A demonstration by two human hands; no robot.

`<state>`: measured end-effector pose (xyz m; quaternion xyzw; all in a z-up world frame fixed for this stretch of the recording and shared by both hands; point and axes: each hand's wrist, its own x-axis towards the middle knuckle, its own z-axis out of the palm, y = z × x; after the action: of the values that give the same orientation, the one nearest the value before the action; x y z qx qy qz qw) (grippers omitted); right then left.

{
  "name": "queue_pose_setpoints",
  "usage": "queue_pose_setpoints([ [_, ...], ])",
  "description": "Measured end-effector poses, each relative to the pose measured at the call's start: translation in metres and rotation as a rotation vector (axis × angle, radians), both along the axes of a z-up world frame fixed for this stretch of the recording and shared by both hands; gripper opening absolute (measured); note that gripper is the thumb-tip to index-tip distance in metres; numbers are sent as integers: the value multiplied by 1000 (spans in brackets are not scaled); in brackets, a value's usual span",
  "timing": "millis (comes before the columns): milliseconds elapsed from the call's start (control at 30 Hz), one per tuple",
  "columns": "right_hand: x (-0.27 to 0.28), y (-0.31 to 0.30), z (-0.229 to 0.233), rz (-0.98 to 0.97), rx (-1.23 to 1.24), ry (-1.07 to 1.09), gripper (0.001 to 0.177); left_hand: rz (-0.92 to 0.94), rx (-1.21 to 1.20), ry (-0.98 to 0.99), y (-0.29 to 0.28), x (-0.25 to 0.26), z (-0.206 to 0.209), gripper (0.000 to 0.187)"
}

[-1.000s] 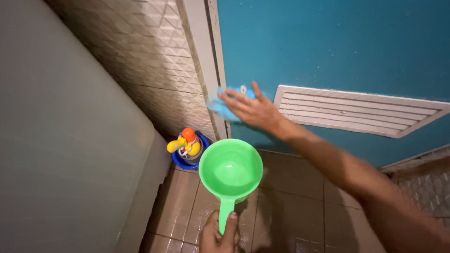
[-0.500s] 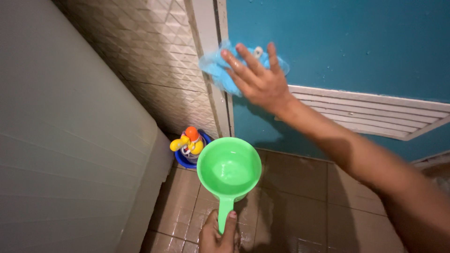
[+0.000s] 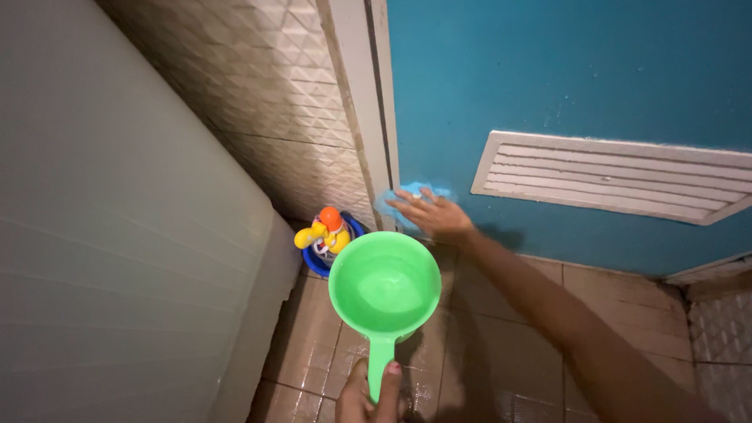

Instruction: The person wipes the top of a washing machine with a blue cloth, then uses a green scoop to pour water from a black basin onto the cloth and continues wiping. The person then moves to a blue door and wipes it with the same cloth, repeatedly dipping the cloth into the scoop to wet it.

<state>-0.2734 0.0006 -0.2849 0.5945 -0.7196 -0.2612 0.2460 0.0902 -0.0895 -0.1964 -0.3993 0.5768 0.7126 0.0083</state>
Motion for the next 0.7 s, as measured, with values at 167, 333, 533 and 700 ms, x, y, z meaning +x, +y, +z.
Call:
queue_pose_setpoints([
  [167, 17, 14, -59, -66, -199, -641, 64, 96, -27, 33, 15, 16, -41, 36],
  [333, 38, 17, -85, -260, 150, -277, 62, 55, -196, 65, 24, 39, -105, 22],
  [533, 28, 19, -140, -422, 445, -286, 74, 65, -352, 158, 31, 46, -151, 17],
  [700, -4, 54, -190, -325, 129, -278, 53, 97, -361, 183, 37, 39, -138, 19],
])
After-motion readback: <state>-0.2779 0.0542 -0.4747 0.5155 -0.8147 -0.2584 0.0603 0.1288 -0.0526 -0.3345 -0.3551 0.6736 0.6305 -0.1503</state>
